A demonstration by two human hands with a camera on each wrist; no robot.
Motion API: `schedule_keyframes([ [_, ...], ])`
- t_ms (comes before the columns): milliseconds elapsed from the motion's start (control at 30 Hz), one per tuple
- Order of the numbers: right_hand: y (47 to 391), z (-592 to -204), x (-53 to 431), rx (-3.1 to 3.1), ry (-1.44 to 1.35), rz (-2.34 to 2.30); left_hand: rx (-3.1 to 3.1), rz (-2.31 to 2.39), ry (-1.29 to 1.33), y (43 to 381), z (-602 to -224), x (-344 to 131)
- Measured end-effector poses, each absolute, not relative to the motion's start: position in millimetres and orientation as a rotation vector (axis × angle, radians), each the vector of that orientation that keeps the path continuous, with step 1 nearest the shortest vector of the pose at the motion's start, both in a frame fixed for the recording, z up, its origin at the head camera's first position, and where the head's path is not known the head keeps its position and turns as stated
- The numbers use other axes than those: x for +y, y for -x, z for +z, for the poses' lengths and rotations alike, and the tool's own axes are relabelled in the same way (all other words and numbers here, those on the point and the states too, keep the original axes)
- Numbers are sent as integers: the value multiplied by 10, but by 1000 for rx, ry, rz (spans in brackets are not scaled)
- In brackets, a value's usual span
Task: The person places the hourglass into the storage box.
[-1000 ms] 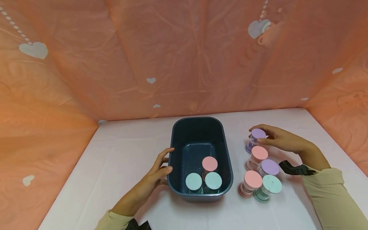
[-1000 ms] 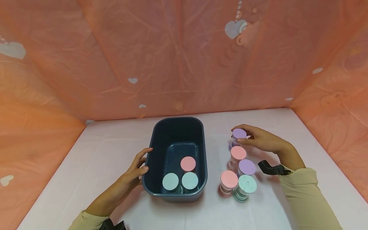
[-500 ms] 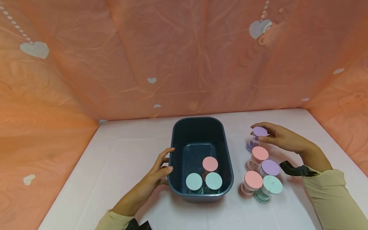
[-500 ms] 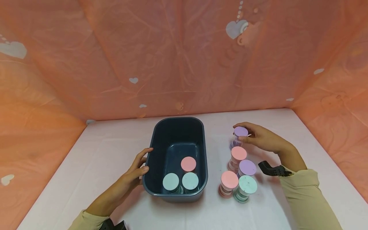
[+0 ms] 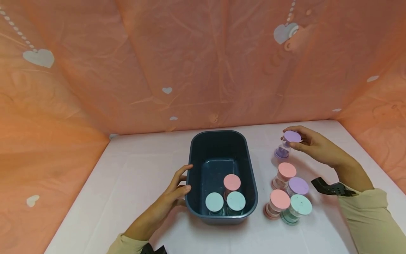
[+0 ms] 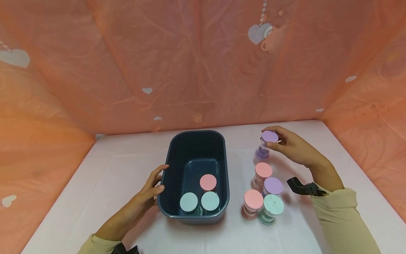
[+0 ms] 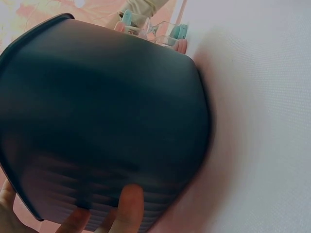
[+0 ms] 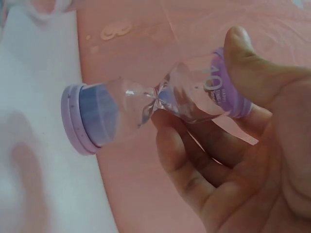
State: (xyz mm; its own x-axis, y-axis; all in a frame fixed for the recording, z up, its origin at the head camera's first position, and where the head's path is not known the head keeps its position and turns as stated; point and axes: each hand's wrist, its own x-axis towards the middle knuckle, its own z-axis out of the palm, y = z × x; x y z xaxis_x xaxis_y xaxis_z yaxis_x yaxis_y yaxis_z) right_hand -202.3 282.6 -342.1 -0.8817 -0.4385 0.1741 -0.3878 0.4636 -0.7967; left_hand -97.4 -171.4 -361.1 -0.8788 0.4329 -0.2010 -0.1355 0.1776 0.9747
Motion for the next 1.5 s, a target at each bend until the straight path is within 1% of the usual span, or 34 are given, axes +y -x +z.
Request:
schedule_keyframes([
  [100,1980,-3376,2816,2654,746,-1408,2022,1745,-285,971,-3620,-1713],
  [300,1918,-3303,2813,2654,843,-1471,2019,1741,-306,985,-3635,-1713],
  [533,1904,-3185,2828,2638,1044,-1504,2026,1747,-318,992,-3638,-1724],
  [800,1825,-3058,2800,2630,1099,-1511,2042,1743,-293,992,-3628,-1716],
  [1200,1655,-2988,2769,2603,1139,-1339,2032,1741,-294,990,-3657,-1714],
  [1400,1597,-2935,2638,2610,1188,-1302,2027,1747,-300,1001,-3668,-1692],
  [1500,1564,-2849,2503,2614,1230,-1233,2019,1745,-294,988,-3678,-1679],
])
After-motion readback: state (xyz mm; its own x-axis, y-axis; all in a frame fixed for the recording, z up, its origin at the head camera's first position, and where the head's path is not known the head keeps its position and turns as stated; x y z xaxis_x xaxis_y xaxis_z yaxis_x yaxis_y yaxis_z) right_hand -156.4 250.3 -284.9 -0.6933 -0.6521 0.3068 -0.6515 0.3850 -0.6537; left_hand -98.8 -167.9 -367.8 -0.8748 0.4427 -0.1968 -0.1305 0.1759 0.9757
